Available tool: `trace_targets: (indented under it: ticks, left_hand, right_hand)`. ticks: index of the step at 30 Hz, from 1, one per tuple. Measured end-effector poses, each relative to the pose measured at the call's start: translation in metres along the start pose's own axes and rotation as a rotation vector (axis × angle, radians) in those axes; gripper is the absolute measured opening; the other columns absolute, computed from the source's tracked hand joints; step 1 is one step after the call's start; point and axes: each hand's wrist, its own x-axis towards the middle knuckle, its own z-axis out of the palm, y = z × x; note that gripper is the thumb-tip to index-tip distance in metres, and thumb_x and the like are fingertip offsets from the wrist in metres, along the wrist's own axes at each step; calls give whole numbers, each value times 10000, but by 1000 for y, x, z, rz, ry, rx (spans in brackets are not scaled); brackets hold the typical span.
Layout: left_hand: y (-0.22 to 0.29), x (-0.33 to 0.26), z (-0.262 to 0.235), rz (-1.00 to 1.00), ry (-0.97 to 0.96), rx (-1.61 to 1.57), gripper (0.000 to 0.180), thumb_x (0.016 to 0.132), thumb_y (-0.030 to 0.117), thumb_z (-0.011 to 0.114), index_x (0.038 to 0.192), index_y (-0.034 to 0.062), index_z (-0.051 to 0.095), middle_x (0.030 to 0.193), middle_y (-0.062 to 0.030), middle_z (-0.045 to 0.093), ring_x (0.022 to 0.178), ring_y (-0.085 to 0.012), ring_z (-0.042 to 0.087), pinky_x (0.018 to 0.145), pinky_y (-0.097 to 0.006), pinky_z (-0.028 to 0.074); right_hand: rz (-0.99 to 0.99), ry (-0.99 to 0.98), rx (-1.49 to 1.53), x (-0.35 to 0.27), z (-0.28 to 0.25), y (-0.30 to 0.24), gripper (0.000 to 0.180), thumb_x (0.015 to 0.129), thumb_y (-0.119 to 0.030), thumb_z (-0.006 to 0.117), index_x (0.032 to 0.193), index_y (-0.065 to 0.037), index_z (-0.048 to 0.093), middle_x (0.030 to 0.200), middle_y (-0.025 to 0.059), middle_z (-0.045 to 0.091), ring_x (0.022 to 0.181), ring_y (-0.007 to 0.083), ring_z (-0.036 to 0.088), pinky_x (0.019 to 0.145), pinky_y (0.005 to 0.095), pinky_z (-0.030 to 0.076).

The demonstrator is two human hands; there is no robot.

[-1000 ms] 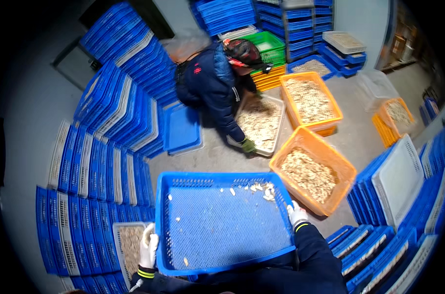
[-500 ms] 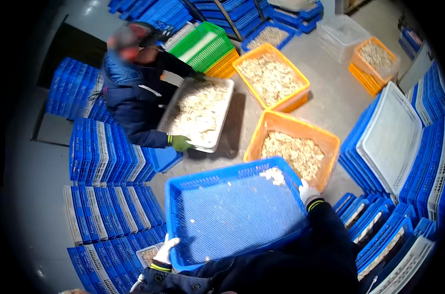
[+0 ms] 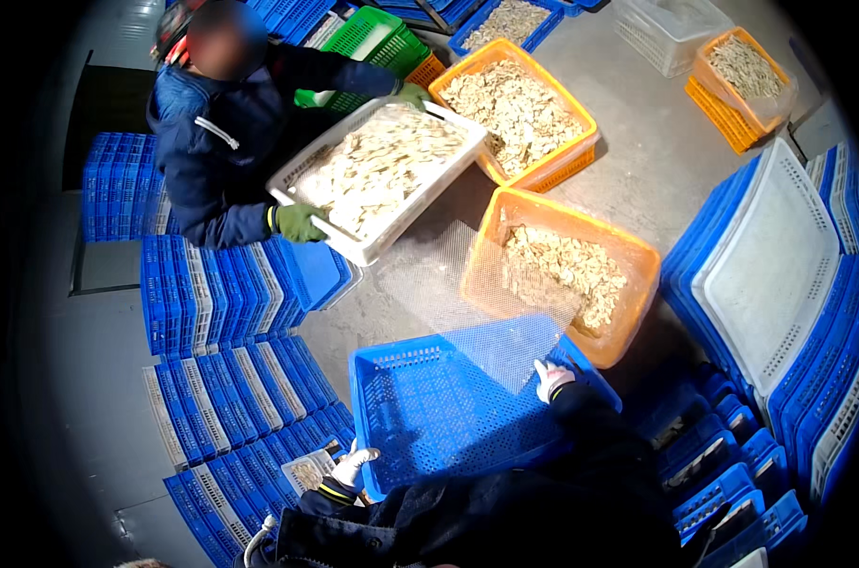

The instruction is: The person handles crates filled with sliced food items, moving crates one at a time, pouring items from one crate to another, and stacking crates in a cold storage area.

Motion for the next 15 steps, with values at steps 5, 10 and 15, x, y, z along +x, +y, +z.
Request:
trace_targets:
  ticks: [5,10,15]
  left_hand:
    - [-1,4,-12,-9,-16,6,666,778,147,709,1334,54,356,1042,-54,570,974,-154,531,934,-322,418]
    - [-22,10,-19,2,38,-49,401,795,187,672,1134,28,527,952,-42,601,961,-160,549,945,-317,422]
    - [-30,41,-40,207,-151,211,507,818,135,649,1262,52,419,1113,-68,560,1083,-173,499,1018,-333,367]
  right_hand:
    - [113,-200,-4,11,-8,-19,652,884,-304,454,1494,-197,250,1478,129,382,1327,315,412,1075,419,354]
    - [456,5,526,38,-13,-45,553,885,-406,512,1327,-74,490,1336,230,502,1247,345,488,1031,395,402]
    - [497,846,1143,71,25,-59,705,786,-250,716,1353,12,390,1286,258,542,1154,337,570,959,370,461]
